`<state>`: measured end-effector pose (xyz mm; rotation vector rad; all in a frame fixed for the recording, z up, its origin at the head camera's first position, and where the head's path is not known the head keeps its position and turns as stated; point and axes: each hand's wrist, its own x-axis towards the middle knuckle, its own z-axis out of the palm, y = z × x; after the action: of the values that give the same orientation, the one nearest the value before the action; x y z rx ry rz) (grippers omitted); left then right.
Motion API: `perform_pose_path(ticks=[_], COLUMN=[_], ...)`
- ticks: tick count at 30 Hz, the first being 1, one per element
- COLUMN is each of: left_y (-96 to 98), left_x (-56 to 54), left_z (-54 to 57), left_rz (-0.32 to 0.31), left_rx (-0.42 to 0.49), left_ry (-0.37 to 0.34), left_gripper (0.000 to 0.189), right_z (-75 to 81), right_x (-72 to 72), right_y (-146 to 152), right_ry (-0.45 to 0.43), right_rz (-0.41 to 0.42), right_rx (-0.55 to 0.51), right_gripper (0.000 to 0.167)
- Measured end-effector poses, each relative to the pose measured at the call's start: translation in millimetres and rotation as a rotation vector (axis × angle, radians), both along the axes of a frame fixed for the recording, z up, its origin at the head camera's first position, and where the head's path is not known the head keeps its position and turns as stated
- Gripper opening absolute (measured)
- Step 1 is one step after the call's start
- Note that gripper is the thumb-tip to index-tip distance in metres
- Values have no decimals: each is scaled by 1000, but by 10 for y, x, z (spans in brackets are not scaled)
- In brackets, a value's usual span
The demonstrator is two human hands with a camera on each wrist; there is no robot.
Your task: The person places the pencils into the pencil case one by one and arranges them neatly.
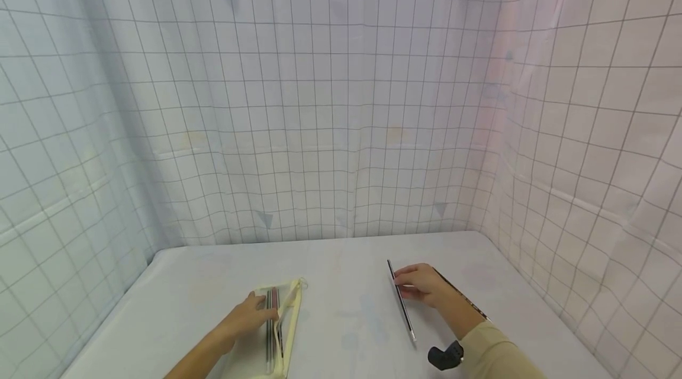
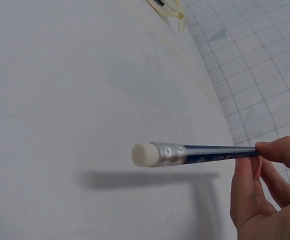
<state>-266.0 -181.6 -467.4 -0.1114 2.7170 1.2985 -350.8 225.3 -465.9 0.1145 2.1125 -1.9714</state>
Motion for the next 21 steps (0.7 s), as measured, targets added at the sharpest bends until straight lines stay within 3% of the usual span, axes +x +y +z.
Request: perform_pose_path(ticks=[13, 21], left_y=[-14, -5], left_x=[-13, -8], left_z=[4, 1], left_rz=[0, 3], left_rx=[-4, 10], left_ry=[-10, -11], left_gripper=[86, 86], right_z=[-83, -101], right_x=[-14, 3], right_y=[-299, -566], right_ry=[-14, -13], right_rz=[-34, 8], right_rx=[10, -10], right_gripper=[24, 22])
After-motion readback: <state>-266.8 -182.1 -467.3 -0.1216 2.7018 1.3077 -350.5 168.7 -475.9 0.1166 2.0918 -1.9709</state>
